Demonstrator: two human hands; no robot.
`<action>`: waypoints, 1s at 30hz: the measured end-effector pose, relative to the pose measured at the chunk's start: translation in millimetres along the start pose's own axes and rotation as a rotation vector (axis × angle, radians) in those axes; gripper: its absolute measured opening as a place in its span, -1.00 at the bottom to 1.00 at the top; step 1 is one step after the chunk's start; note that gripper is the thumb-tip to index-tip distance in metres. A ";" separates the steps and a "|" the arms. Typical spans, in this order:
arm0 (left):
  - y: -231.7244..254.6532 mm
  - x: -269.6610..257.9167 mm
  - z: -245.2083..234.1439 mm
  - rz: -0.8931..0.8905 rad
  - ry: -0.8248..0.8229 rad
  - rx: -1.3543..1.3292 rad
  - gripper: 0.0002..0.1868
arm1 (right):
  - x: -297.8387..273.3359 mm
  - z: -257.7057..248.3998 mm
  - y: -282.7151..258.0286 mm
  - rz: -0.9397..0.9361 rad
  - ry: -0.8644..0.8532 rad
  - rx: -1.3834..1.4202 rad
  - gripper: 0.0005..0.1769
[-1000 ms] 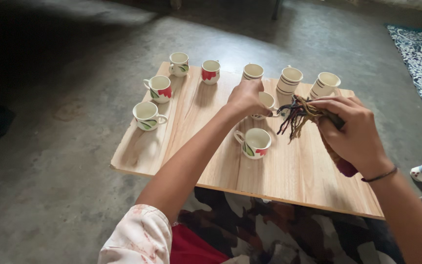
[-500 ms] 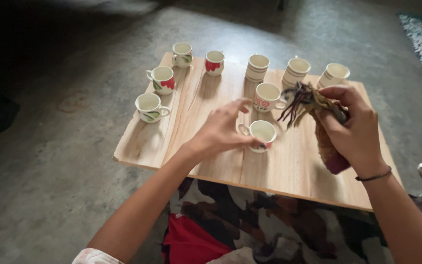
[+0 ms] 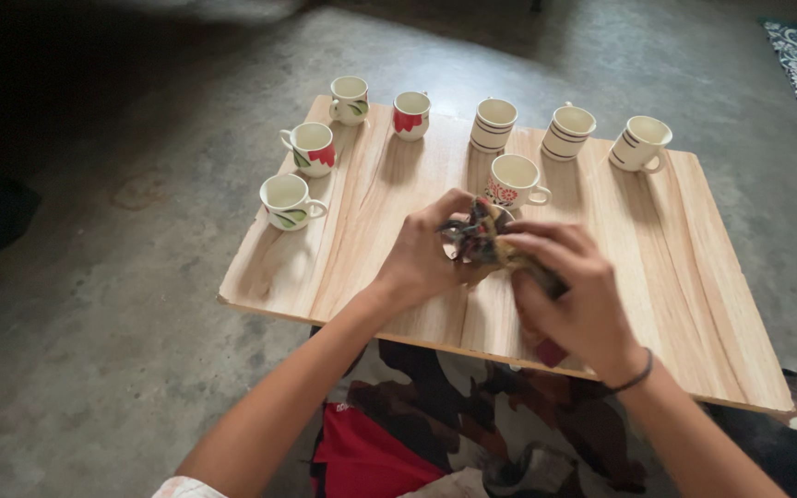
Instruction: The person wipes multiple small ceramic mugs with a patterned cloth on a wooden table. They pick up each mug, wipe the exterior and interior, and place it back on the table, repeating this for several mugs.
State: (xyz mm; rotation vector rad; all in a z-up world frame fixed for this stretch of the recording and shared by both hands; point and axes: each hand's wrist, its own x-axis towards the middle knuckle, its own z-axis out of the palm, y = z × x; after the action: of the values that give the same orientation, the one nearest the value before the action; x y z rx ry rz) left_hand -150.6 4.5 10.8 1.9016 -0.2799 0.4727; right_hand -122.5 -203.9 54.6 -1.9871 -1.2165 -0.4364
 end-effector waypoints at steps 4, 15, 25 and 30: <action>1.8 2.8 -2.0 0.264 0.079 0.219 -0.38 | 3.2 1.3 -5.6 -0.093 -0.084 -0.132 -0.62; 13.6 4.9 -10.3 0.238 -0.089 0.198 -0.33 | 6.3 -3.1 19.7 -0.146 0.069 -0.163 -0.71; 12.7 12.3 9.4 0.597 0.122 0.656 -0.32 | 3.8 11.7 42.9 0.757 0.216 0.910 -0.65; 7.0 25.9 -3.6 0.407 0.090 0.496 -0.29 | -2.0 -3.4 25.1 0.519 -0.078 0.594 -0.41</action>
State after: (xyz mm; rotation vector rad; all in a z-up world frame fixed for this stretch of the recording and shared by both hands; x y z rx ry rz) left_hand -131.1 6.0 29.4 2.3006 -0.5329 0.9691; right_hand -101.4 -214.4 45.0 -1.7053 -0.7102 0.2431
